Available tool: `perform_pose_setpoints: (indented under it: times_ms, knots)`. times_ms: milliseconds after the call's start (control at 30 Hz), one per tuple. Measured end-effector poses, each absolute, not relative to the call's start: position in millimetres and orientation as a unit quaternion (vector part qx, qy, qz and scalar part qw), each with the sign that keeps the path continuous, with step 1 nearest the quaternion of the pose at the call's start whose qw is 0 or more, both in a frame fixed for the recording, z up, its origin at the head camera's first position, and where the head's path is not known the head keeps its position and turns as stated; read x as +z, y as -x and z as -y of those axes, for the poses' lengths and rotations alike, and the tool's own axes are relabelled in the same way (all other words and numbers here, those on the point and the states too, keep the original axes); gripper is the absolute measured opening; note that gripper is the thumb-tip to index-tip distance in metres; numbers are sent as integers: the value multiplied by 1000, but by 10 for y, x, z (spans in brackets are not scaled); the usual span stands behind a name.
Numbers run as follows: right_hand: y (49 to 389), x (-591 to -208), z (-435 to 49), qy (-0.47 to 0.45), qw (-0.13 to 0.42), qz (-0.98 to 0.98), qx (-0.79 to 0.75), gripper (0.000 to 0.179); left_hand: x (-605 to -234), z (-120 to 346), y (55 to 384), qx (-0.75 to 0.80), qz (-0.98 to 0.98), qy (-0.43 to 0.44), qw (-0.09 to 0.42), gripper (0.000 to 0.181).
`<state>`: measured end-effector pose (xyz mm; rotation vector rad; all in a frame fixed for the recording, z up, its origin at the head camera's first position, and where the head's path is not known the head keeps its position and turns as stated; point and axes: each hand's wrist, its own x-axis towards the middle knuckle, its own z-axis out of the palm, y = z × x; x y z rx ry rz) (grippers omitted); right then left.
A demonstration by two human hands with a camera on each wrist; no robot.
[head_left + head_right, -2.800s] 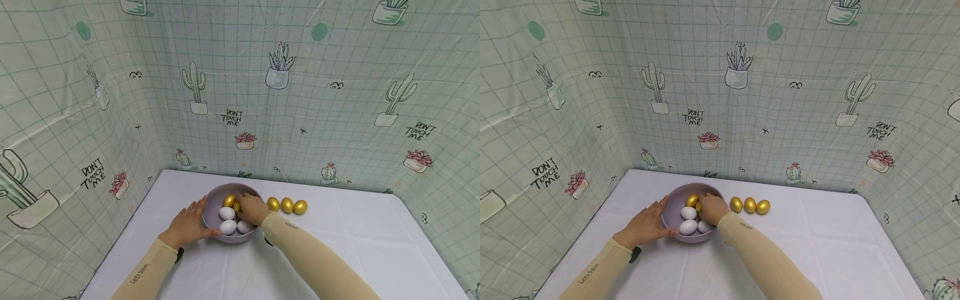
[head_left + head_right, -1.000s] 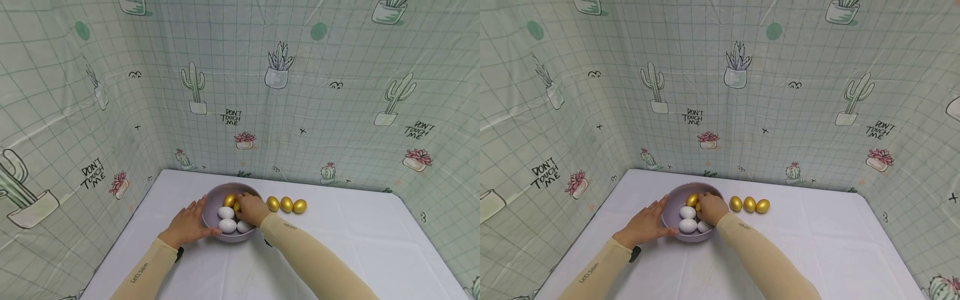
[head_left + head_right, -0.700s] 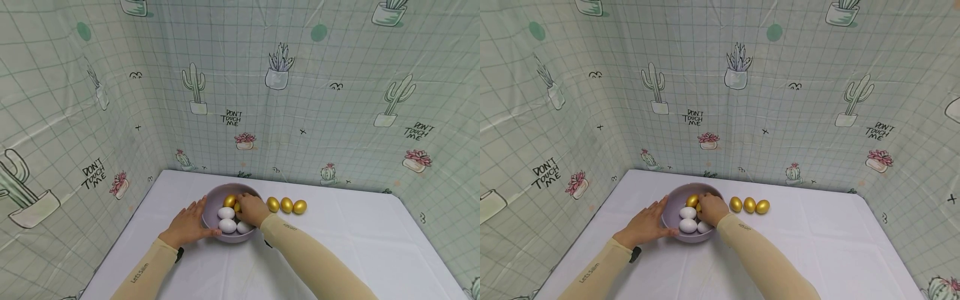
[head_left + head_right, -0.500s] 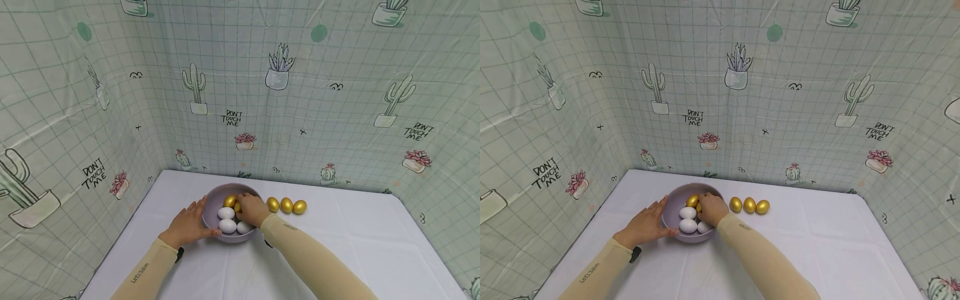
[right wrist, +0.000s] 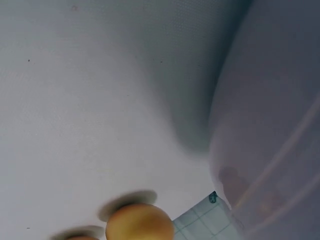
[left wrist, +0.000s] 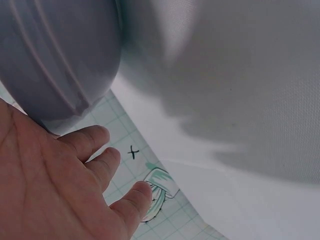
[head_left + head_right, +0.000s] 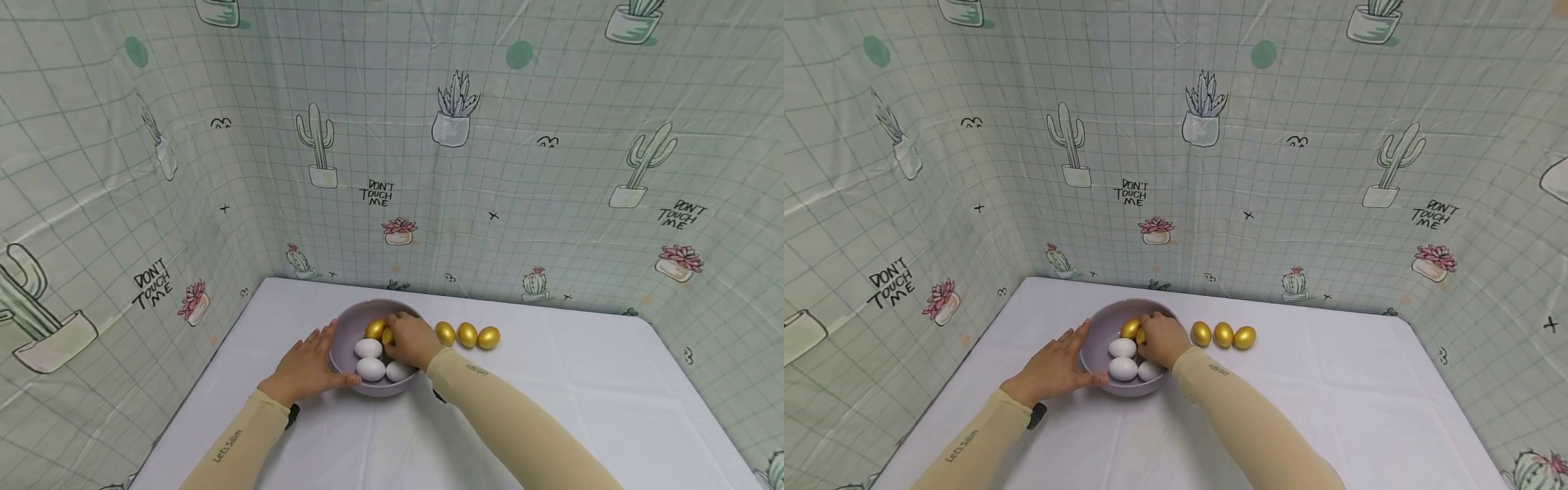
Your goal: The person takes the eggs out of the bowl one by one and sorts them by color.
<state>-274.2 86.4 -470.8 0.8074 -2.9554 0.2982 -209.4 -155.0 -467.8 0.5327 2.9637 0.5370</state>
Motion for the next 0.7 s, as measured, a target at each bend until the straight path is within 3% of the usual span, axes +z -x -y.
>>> perform_pose_setpoints:
  times_ms: [333,700]
  knots:
    - [2724,-4589,-892,-272,39,957,94,32,-4654,1552,2079,174,-968,-178,39,123]
    - [2721,-4440,-916,-281,25,953,108,37,-4657,1555,2086,173,-968,-178,41,123]
